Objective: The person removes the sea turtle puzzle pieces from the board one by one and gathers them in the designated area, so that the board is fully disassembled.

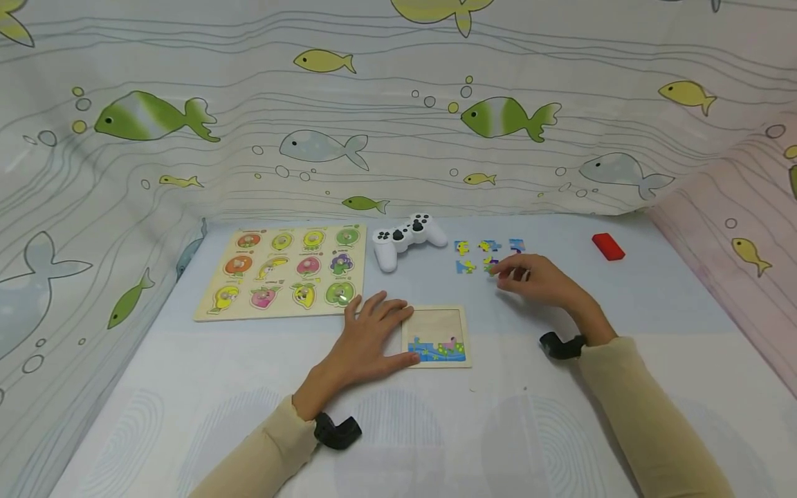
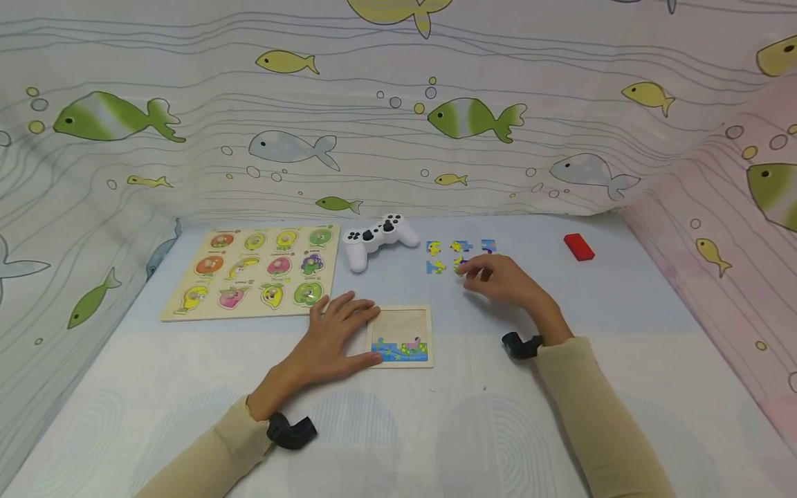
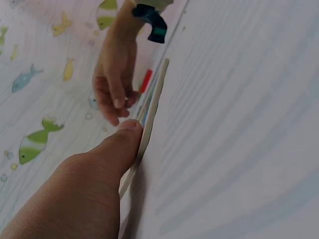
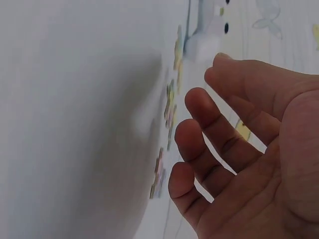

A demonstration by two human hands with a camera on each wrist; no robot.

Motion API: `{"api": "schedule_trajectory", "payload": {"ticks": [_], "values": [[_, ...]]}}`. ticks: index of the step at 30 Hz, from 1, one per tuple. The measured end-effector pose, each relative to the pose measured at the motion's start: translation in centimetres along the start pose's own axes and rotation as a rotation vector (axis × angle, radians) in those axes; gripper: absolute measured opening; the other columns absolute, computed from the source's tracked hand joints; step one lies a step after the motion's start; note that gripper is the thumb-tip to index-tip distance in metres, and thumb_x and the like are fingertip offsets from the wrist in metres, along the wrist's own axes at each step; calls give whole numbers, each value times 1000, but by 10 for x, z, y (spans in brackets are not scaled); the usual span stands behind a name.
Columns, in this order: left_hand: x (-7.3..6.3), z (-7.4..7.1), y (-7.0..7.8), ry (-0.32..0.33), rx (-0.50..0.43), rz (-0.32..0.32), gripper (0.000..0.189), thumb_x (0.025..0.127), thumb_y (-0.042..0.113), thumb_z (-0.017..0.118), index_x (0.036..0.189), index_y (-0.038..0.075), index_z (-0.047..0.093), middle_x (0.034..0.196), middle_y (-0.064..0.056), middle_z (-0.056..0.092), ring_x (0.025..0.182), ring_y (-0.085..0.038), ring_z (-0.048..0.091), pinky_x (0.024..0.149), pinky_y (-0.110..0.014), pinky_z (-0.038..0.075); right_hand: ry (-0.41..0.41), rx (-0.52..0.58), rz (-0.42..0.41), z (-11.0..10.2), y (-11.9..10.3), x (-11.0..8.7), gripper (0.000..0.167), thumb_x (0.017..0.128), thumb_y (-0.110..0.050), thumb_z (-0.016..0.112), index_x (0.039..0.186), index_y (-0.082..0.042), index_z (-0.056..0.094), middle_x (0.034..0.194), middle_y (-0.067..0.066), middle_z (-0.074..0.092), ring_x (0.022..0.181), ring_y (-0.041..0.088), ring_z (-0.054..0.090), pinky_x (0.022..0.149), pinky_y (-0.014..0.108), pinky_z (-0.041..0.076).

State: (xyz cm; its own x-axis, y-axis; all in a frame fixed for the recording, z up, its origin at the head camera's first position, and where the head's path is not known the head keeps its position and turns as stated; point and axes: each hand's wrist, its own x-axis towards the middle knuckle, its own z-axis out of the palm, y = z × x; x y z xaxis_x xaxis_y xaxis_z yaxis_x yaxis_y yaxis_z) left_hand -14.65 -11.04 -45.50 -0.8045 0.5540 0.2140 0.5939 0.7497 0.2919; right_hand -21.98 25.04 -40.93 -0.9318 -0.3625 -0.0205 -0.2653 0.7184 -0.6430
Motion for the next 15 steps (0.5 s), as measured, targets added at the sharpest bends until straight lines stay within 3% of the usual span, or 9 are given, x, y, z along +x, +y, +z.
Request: {"api": "schedule_trajectory", "payload": {"ticks": [15], "values": [[0,1,-1,8,25,8,78,85,69,63,148,23,53,149,2,53,149,-36,36,118,-68,15,-115,25,-204,28,-32,-1,27,89,-14,77,117,-12,75,108,3,74,86,16,57,75,27,50]]}}
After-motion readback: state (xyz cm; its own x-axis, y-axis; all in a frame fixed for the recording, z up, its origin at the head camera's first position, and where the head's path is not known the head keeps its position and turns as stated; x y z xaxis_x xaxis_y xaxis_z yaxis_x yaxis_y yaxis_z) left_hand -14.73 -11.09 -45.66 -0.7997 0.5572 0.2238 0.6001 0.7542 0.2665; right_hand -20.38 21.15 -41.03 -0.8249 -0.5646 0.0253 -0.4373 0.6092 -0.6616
